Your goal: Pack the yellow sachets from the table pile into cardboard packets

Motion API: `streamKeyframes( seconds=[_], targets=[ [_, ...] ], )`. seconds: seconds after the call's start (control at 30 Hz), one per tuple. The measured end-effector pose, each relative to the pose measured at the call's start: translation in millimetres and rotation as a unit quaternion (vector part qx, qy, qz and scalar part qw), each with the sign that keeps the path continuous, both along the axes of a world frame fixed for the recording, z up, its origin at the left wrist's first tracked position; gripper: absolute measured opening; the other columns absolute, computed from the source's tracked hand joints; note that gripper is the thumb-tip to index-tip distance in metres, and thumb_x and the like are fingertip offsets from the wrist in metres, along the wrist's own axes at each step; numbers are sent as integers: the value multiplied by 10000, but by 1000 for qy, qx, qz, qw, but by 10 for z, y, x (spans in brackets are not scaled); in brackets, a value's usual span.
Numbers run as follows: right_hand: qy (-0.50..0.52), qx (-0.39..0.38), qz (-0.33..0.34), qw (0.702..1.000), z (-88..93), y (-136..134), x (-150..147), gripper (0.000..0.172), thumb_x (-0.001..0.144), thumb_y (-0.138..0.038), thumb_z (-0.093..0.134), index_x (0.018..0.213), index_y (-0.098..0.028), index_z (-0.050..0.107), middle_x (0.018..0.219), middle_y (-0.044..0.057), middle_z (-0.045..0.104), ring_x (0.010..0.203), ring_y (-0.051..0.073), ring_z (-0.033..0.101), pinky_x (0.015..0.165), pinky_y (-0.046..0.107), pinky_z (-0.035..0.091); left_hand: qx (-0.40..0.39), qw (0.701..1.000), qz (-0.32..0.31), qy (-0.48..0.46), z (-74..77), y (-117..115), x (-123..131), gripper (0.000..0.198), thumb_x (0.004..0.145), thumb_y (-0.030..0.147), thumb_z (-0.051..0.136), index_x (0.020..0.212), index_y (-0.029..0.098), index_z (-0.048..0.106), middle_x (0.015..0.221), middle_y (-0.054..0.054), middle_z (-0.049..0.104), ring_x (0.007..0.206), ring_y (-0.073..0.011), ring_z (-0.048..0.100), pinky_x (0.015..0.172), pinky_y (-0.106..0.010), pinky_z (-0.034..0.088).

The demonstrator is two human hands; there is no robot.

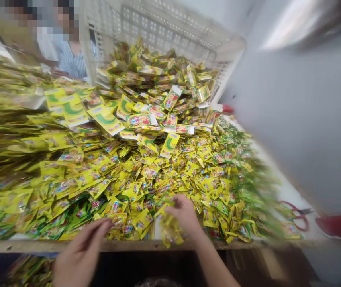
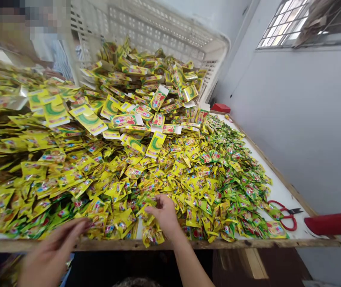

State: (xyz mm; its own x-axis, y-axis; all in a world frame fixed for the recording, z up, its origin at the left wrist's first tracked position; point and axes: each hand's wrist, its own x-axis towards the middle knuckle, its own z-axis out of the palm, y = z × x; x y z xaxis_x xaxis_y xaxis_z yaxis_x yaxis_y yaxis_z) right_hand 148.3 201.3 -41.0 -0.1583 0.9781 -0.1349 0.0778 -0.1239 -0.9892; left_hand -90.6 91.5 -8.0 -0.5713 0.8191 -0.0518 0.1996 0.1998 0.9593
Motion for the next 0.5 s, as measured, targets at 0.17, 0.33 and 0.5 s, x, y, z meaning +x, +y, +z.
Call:
streamKeyframes(
  seconds=[0.17,0.33,0.5],
  targets=[
    [153,-55,32,986,215,38,135,467,571,-361,842,943,-152,652,787,24,687,722,186,651,678,315,525,-5,945,-193,-262,-36,745,935,458,709,432,742,1081,168,705,1062,-93,740,984,-260,675,852,-325,536],
    [103,-33,-47,993,222,33,365,684,483,-293,888,1101,-175,619,721,-28,646,649,141,611,619,270,504,-42,931,-186,-310,-109,912,1069,335,691,419,763,880,142,747,822,-60,742,706,-189,667,622,-271,547],
    [99,-27,-52,993,210,45,318,578,502,-329,874,1011,-159,660,701,-16,638,639,145,603,615,284,512,-66,907,-230,-346,-86,782,982,366,760,435,709,964,133,739,795,-73,722,681,-187,644,635,-302,548]
  ],
)
